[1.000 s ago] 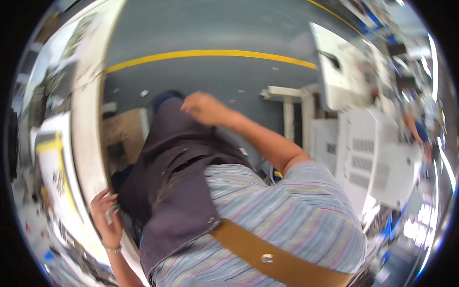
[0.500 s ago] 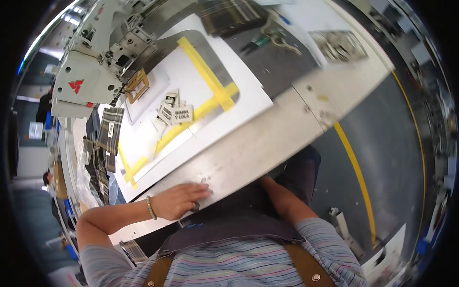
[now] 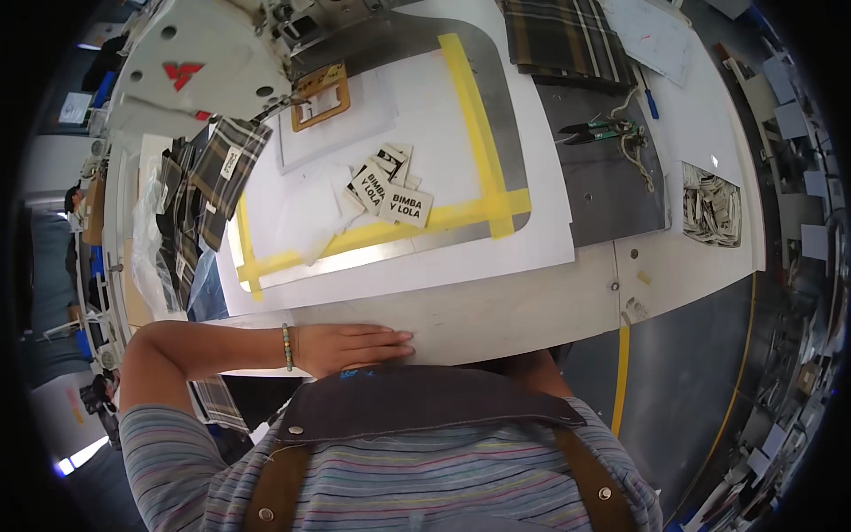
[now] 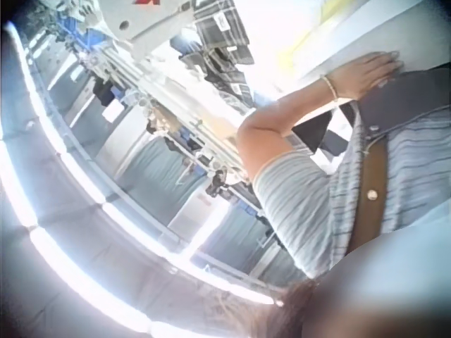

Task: Operator is using an industrial sewing machine to attach brand labels onto fabric/leather patches.

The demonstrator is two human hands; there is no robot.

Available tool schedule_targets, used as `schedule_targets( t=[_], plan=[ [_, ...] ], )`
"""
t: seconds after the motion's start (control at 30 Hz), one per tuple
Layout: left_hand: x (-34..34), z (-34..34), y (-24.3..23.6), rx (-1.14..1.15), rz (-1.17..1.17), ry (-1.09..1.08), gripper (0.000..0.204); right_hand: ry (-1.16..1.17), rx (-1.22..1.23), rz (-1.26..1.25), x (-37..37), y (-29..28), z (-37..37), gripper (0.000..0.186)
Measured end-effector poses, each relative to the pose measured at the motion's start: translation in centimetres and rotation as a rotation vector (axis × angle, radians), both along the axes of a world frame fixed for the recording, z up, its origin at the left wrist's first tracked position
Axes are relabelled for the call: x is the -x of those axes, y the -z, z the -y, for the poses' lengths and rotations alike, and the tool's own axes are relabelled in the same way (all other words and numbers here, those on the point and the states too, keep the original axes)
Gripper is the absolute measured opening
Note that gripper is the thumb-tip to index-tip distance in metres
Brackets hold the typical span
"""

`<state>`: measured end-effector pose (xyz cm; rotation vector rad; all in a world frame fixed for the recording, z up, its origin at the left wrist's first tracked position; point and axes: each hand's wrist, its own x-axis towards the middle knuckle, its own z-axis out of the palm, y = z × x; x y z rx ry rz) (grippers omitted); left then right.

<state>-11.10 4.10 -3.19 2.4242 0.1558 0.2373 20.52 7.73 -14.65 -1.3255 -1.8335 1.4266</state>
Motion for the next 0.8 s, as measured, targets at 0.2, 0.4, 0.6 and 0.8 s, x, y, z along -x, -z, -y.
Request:
schedule_targets(
  t=[0.2, 0.4, 0.6, 0.8],
  plan=[
    [0.6, 0.1, 0.5, -0.249, 0.322, -0.096, 0.019, 0.087, -0.187, -0.044, 3.9, -6.2, 3.3, 0.042],
    [0.1, 0.1, 0.6, -0.407, 0.426, -0.208, 0.032, -0.622, 0.168, 0.692, 2.1, -10.7, 8.4, 0.045],
    [0.1, -0.6, -0.2, -0.200, 0.509, -0.446, 0.035, -0.628, -0.303, 0.004, -0.2, -31.4, 7.4, 0.041],
    [0.3, -3.4, -3.3, 0.656, 0.785, -1.159, 0.021, -0.564, -0.559, -0.680, 6.0, -34.1, 7.2, 0.027]
  ],
)
